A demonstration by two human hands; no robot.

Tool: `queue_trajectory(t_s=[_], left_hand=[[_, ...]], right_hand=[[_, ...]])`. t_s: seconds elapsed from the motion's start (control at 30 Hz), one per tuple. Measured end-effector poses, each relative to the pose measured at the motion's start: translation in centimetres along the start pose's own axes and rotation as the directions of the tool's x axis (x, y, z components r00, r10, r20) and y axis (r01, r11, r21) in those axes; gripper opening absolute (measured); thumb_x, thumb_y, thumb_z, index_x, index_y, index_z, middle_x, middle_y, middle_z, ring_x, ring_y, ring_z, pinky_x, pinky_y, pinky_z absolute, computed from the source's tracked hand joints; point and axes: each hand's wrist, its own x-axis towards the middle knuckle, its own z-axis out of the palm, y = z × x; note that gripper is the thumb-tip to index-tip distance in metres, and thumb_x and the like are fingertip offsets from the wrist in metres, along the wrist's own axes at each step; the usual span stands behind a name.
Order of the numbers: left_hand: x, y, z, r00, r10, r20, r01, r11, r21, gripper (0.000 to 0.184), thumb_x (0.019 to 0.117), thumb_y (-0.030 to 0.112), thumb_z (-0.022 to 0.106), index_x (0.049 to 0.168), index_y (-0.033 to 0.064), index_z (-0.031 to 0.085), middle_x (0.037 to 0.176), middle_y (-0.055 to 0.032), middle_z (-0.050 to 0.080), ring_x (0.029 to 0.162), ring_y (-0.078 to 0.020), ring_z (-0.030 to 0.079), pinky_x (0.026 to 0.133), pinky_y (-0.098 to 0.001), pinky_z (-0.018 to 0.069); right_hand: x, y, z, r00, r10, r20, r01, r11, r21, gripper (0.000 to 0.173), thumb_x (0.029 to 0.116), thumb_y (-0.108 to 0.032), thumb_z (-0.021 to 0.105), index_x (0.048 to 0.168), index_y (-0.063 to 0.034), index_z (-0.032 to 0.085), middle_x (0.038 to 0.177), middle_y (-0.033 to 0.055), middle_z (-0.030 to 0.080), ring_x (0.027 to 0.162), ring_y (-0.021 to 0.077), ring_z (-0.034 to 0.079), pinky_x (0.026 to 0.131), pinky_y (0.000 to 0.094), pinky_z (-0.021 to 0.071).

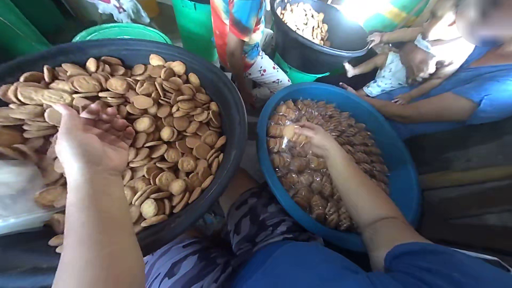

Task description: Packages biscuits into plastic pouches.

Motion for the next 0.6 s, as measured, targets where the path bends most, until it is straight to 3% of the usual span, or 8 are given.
queue_trajectory(t_s=[0.1, 0.17, 0.23, 0.33, 0.4, 0.47, 0.53, 0.6], left_hand=[[0.9, -0.5, -0.6, 1.000, -0.015, -0.022, 0.016, 0.999, 0.031, 0.053, 0.1107, 0.054, 0.015, 0.105, 0.0261, 0.059, 0.087, 0.0097, 0.071, 0.076, -0.0079, 0.069, 0.073, -0.0322, 0.0596], [1.3, -0.6, -0.9, 0.999, -0.012, -0.032, 0.014, 0.999, 0.038, 0.053, 0.1107, 0.054, 0.015, 0.104, 0.0264, 0.059, 0.085, 0.0102, 0.071, 0.074, -0.0075, 0.069, 0.072, -0.0314, 0.0596], [1.5, -0.8, -1.1, 0.999, -0.010, -0.034, 0.011, 0.999, 0.039, 0.052, 0.1108, 0.054, 0.016, 0.103, 0.0266, 0.059, 0.083, 0.0106, 0.071, 0.073, -0.0071, 0.069, 0.072, -0.0303, 0.0599], [1.4, -0.7, -1.1, 0.999, -0.021, -0.042, 0.024, 0.998, 0.056, 0.051, 0.1104, 0.055, 0.017, 0.105, 0.0266, 0.059, 0.083, 0.0106, 0.071, 0.073, -0.0069, 0.070, 0.073, -0.0309, 0.0601], [1.3, -0.6, -1.1, 0.998, -0.025, -0.050, 0.029, 0.998, 0.063, 0.051, 0.1106, 0.055, 0.017, 0.104, 0.0262, 0.059, 0.083, 0.0101, 0.072, 0.073, -0.0076, 0.069, 0.073, -0.0314, 0.0601], [1.2, -0.4, -1.0, 0.999, -0.021, -0.049, 0.023, 0.998, 0.054, 0.050, 0.1110, 0.053, 0.017, 0.101, 0.0272, 0.059, 0.082, 0.0109, 0.071, 0.072, -0.0068, 0.069, 0.072, -0.0302, 0.0600], [1.1, -0.4, -0.8, 0.999, -0.019, -0.045, 0.021, 0.999, 0.043, 0.050, 0.1112, 0.052, 0.018, 0.099, 0.0280, 0.060, 0.081, 0.0113, 0.071, 0.071, -0.0063, 0.069, 0.071, -0.0296, 0.0598], [1.1, -0.3, -0.7, 0.998, -0.027, -0.055, 0.030, 0.998, 0.052, 0.050, 0.1111, 0.053, 0.018, 0.100, 0.0276, 0.059, 0.081, 0.0115, 0.070, 0.071, -0.0058, 0.069, 0.070, -0.0290, 0.0598]], right_hand=[[1.4, -1.5, -0.6, 1.000, 0.009, -0.023, -0.010, 0.999, -0.036, 0.044, 0.0983, -0.027, 0.068, 0.136, -0.0081, 0.058, 0.115, 0.0117, 0.068, 0.097, 0.0205, 0.067, 0.079, 0.0401, 0.0584], [2.5, -2.5, -0.5, 0.995, 0.075, 0.060, -0.069, 0.993, -0.099, 0.041, 0.1000, -0.028, 0.066, 0.135, -0.0073, 0.058, 0.116, 0.0128, 0.067, 0.097, 0.0211, 0.066, 0.079, 0.0405, 0.0582], [3.8, -2.7, 0.4, 0.975, 0.174, 0.139, -0.147, 0.971, -0.188, 0.043, 0.1001, -0.029, 0.066, 0.134, -0.0041, 0.057, 0.116, 0.0157, 0.066, 0.091, 0.0233, 0.067, 0.078, 0.0418, 0.0588], [4.7, -2.3, 2.4, 0.984, 0.166, 0.061, -0.133, 0.924, -0.360, 0.047, 0.0966, -0.032, 0.073, 0.130, -0.0012, 0.060, 0.119, 0.0213, 0.066, 0.082, 0.0298, 0.071, 0.072, 0.0473, 0.0618], [4.3, -1.0, 3.7, 1.000, 0.012, -0.027, -0.023, 0.886, -0.462, 0.049, 0.0944, -0.037, 0.076, 0.125, -0.0010, 0.063, 0.114, 0.0219, 0.068, 0.082, 0.0302, 0.073, 0.076, 0.0492, 0.0626], [4.0, 1.0, 4.6, 0.969, -0.217, -0.115, 0.112, 0.808, -0.579, 0.050, 0.0922, -0.041, 0.077, 0.117, 0.0013, 0.067, 0.116, 0.0234, 0.068, 0.099, 0.0347, 0.070, 0.089, 0.0544, 0.0576], [3.9, 3.2, 4.7, 0.872, -0.476, -0.116, 0.270, 0.664, -0.697, 0.048, 0.0917, -0.042, 0.077, 0.107, 0.0028, 0.071, 0.119, 0.0257, 0.064, 0.110, 0.0403, 0.064, 0.095, 0.0558, 0.0534], [3.8, 4.6, 4.1, 0.720, -0.691, -0.057, 0.418, 0.498, -0.759, 0.046, 0.0942, -0.046, 0.072, 0.108, -0.0024, 0.073, 0.124, 0.0243, 0.063, 0.114, 0.0400, 0.063, 0.095, 0.0545, 0.0540]])
